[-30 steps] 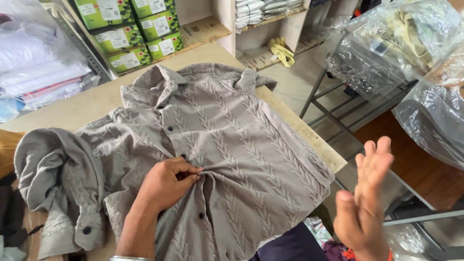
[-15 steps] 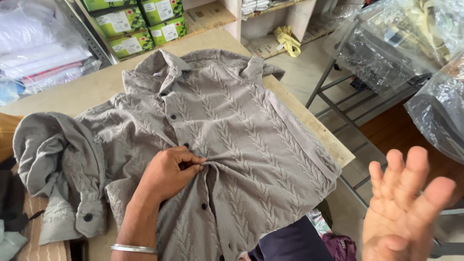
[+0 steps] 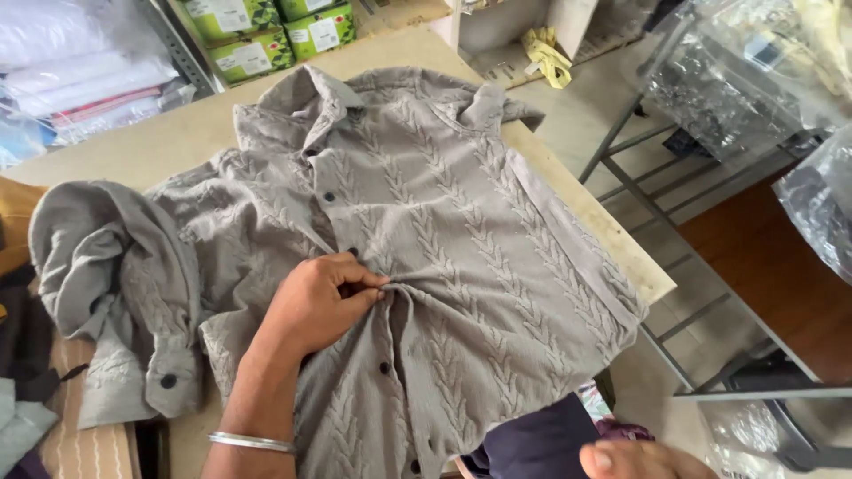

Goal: Buttoning the front buttons of a grey textured shirt laid out on a table.

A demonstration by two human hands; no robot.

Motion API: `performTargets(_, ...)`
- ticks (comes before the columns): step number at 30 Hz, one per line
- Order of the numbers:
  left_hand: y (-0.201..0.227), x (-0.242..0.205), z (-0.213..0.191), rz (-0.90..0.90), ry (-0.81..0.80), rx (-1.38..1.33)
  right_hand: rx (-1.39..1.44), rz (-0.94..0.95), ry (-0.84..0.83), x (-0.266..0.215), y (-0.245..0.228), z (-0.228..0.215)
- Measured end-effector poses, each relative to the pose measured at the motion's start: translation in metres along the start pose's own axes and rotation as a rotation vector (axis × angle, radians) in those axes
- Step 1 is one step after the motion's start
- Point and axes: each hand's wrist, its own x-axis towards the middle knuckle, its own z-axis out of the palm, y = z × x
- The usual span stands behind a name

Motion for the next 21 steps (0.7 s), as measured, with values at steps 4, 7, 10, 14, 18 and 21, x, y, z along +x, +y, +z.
performTargets(4, 0.005, 0.004, 0.002, -0.172, -0.049, -0.028, -0.067, 0.091, 0.051, 0.108, -0.038, 0.019)
performTargets(7, 0.001, 0.002, 0.004, -0.178, -0.042, -0.061, 0.011, 0.276, 0.276, 0.180, -0.032, 0.031)
performTargets(10, 0.000, 0.001, 0.003, -0.160, -0.044, -0.076, -0.102, 0.379, 0.273, 0.201, 0.001, 0.053)
performTargets(14, 0.003, 0.002, 0.001, -0.163, -0.059, -0.021, -0.352, 0.510, 0.065, 0.202, 0.015, 0.066)
performTargets(18, 0.007, 0.003, -0.001, -0.157, -0.037, 0.036, -0.357, 0.530, 0.031, 0.212, 0.010, 0.061)
performTargets(21, 0.002, 0.002, 0.001, -0.155, -0.041, -0.067, -0.391, 0.546, 0.003, 0.210, 0.012, 0.063)
